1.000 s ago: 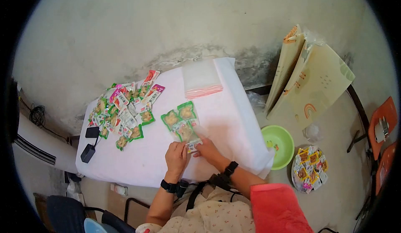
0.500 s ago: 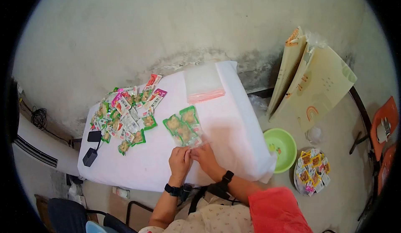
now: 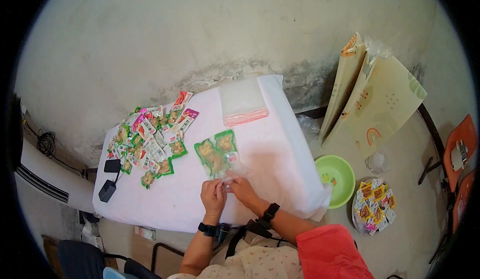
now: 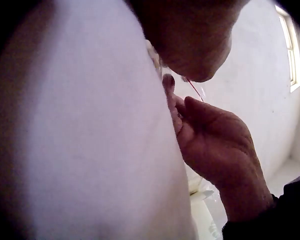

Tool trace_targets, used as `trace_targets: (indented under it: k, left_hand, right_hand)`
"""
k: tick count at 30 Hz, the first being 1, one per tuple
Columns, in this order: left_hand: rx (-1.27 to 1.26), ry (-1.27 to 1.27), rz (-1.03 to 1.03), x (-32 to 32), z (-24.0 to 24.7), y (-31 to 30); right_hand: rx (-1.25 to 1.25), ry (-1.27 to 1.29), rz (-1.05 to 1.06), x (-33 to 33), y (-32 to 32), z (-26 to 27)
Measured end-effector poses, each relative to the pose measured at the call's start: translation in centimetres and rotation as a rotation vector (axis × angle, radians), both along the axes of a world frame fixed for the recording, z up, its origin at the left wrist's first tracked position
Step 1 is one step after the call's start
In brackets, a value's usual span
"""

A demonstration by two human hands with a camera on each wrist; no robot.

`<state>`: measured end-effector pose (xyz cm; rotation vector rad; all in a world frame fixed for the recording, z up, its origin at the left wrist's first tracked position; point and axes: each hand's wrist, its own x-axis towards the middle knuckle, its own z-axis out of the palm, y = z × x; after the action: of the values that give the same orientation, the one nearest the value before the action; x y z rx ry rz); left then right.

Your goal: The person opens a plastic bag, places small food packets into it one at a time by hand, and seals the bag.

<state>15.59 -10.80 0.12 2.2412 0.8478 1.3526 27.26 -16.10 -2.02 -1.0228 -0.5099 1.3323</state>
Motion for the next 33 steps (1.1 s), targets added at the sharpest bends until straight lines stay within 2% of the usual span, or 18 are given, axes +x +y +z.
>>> trace_targets:
  k: [4,5,7,10,14,16,17,19,20,22,23,25,28,32,33]
  left_hand:
    - [-0.014,0.012,-0.007,-0.1,0.2,0.0]
    - [-0.014,0.016,-0.006,-0.1,0.1,-0.1]
    - [-0.016,0.021,-0.005,-0.2,0.0,-0.2]
    - [-0.050,0.038,0.012,-0.2,-0.1,-0.3]
    - [0.006,0.040,-0.015,-0.2,-0.2,-0.2]
    - [0.003,0.026,-0.022,-0.1,-0.1,-0.2]
    - [0.013,0.034,-0.021,-0.1,-0.1,-0.2]
    - [0.020,0.044,-0.021,-0.1,-0.1,-0.3]
    - [0.018,0.050,-0.019,-0.1,-0.1,-0.3]
    - [0.018,0.056,-0.015,-0.1,0.1,-0.3]
    - [0.008,0.036,-0.015,0.0,0.1,-0.3]
    - [-0.002,0.017,-0.012,0.0,0.1,-0.4]
    - [-0.017,0.008,0.003,0.0,-0.2,-0.3]
    - [-0.005,0.018,-0.018,-0.3,0.0,-0.2]
    - [0.000,0.036,-0.029,-0.3,0.0,-0.3]
  right_hand:
    - [0.051,-0.030,-0.182,-0.5,0.0,0.8]
    - [0.051,-0.031,-0.181,-0.2,0.3,0.3]
    - [0.202,-0.101,-0.064,0.8,1.1,-0.9]
    - [0.304,-0.077,-0.081,0.9,1.8,-0.3]
    - [0.292,-0.059,-0.161,-0.5,1.1,-0.2]
    - [0.249,-0.769,-0.152,-0.9,-0.1,-0.3]
    - [0.249,-0.770,-0.151,-0.5,0.0,-0.8]
    - [0.162,-0.888,0.156,0.2,0.5,-2.5]
    - [0.161,-0.888,0.155,0.2,1.1,-3.3]
    - [0.334,-0.466,-0.154,-0.3,2.5,-4.2]
    - [0.337,-0.466,-0.152,-0.6,2.8,-2.8]
    - [0.150,0.299,-0.286,-1.0,3.0,1.6]
    - [0.180,0.170,-0.326,-1.7,3.1,0.8]
    - [0.092,0.256,-0.229,-1.6,1.9,1.0]
    - [0.178,-0.172,-0.203,-1.3,1.6,0.9]
